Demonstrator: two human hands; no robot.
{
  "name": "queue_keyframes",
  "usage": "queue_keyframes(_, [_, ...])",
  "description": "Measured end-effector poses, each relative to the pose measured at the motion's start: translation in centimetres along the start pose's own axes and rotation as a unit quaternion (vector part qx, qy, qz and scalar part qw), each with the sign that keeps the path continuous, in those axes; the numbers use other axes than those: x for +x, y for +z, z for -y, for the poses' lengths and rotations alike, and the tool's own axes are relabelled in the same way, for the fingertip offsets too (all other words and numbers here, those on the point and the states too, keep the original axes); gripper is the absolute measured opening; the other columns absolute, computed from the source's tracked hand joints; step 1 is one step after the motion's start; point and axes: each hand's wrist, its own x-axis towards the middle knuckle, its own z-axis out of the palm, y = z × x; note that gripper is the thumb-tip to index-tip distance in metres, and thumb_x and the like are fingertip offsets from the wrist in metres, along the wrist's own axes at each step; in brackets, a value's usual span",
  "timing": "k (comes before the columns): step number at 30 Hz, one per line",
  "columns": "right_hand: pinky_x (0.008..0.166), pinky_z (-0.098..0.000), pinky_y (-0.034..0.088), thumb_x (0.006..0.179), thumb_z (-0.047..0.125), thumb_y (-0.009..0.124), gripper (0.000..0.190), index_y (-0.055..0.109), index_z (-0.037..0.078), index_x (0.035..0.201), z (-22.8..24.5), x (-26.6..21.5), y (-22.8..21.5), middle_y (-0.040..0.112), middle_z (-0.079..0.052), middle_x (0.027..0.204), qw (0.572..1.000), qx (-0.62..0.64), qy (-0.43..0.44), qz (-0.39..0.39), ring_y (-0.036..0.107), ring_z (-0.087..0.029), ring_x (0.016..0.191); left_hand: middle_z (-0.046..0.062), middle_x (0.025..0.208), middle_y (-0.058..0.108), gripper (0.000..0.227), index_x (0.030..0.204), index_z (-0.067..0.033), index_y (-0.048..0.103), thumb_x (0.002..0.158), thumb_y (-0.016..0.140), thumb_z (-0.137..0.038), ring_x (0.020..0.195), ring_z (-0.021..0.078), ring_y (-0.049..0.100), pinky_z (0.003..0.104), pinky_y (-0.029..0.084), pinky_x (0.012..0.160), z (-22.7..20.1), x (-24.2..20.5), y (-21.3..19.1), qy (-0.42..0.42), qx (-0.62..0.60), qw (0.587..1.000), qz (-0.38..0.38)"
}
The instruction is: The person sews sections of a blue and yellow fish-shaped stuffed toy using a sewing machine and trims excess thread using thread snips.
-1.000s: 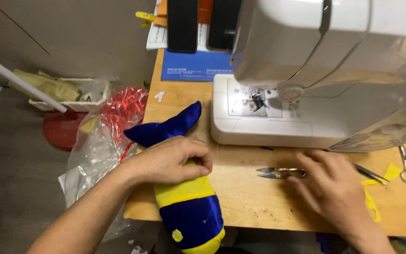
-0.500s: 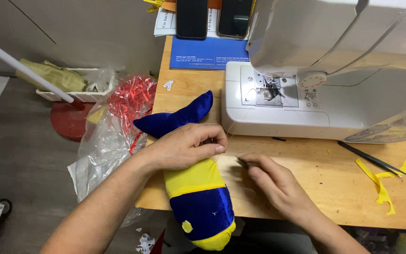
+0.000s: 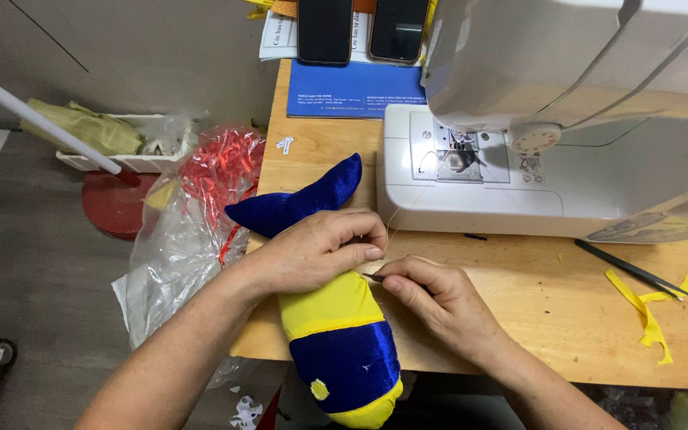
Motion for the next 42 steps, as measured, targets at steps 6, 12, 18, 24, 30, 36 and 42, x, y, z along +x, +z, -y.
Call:
queue_keyframes(6, [0.093, -0.0286, 0.051, 0.098, 0.02, 0.058, 0.024, 0.075, 0.004, 0.103, -1.8, -1.3, -1.3, 0.078, -0.005, 0.101, 0.985, 0.157, 0.062, 0.014, 0.07, -0.014, 0.099, 0.001, 0.087, 0.065, 0.011, 0.102, -0.0121, 0.058, 0.103, 0.05, -0.02, 0.071, 0.0107, 0.065, 0.026, 0.054, 0.068, 1.5, 0.3, 1.7, -0.051, -0.176, 0.975, -0.126])
queue_keyframes(12, [0.066, -0.024, 0.038, 0.097, 0.013, 0.071, 0.03, 0.049, 0.011, 0.076, -1.3, -0.6, 0.1, 0.046, 0.005, 0.076, 0.982, 0.145, 0.076, -0.097, 0.045, -0.007, 0.073, 0.008, 0.108, 0.063, 0.016, 0.119, -0.0054, 0.056, 0.105, 0.05, -0.013, 0.105, 0.0151, 0.061, 0.027, 0.052, 0.096, 0.9, -0.6, 3.4, 0.031, -0.257, 0.853, -0.452])
queue_keyframes(18, [0.075, -0.0408, 0.058, 0.08, 0.033, 0.083, 0.05, 0.077, 0.0, 0.117, 2.4, 2.8, 1.5, 0.077, -0.018, 0.086, 0.974, 0.122, 0.19, 0.0, 0.066, -0.023, 0.081, 0.012, 0.131, 0.046, 0.036, 0.137, -0.0007, 0.039, 0.101, 0.046, -0.006, 0.122, 0.0194, 0.046, 0.033, 0.046, 0.108, 0.0, -2.7, 5.4, 0.038, -0.268, 0.818, -0.507])
queue_keyframes(24, [0.064, -0.0292, 0.055, 0.078, -0.004, 0.083, 0.022, 0.074, -0.006, 0.098, 4.4, 1.1, 1.4, 0.076, -0.011, 0.084, 0.914, 0.281, 0.283, 0.072, 0.067, -0.016, 0.072, 0.017, 0.144, 0.047, 0.046, 0.141, -0.0011, 0.039, 0.099, 0.052, -0.015, 0.135, 0.0262, 0.049, 0.036, 0.039, 0.118, -2.3, -5.8, 5.5, 0.037, -0.24, 0.814, -0.527])
queue_keyframes(30, [0.067, -0.0263, 0.051, 0.082, 0.029, 0.08, 0.027, 0.078, 0.011, 0.101, 5.7, -1.3, -2.1, 0.08, 0.001, 0.087, 0.994, -0.073, -0.043, 0.063, 0.072, -0.011, 0.075, 0.017, 0.163, 0.037, 0.067, 0.158, -0.0107, 0.03, 0.097, 0.057, -0.016, 0.155, 0.029, 0.033, 0.042, 0.02, 0.127, -4.0, -7.3, 0.7, 0.012, -0.034, 0.979, -0.202])
queue_keyframes(36, [0.067, -0.021, 0.051, 0.077, 0.03, 0.088, 0.037, 0.076, 0.007, 0.104, 5.1, -3.9, -4.3, 0.069, -0.002, 0.086, 0.996, -0.019, -0.046, 0.07, 0.064, -0.01, 0.075, 0.014, 0.159, 0.045, 0.065, 0.152, -0.0051, 0.039, 0.092, 0.066, -0.005, 0.148, 0.0217, 0.044, 0.033, 0.035, 0.124, -3.9, -6.1, 3.6, 0.064, -0.262, 0.923, -0.275])
queue_keyframes(42, [0.086, -0.017, 0.051, 0.055, 0.013, 0.101, 0.065, 0.082, 0.005, 0.116, 5.0, -4.1, -4.9, 0.077, 0.001, 0.105, 0.98, 0.086, 0.178, -0.001, 0.057, -0.006, 0.08, 0.014, 0.161, 0.042, 0.063, 0.153, -0.0044, 0.037, 0.096, 0.064, -0.003, 0.143, 0.0207, 0.048, 0.032, 0.044, 0.118, -5.0, -5.2, 5.4, 0.091, -0.298, 0.907, -0.284])
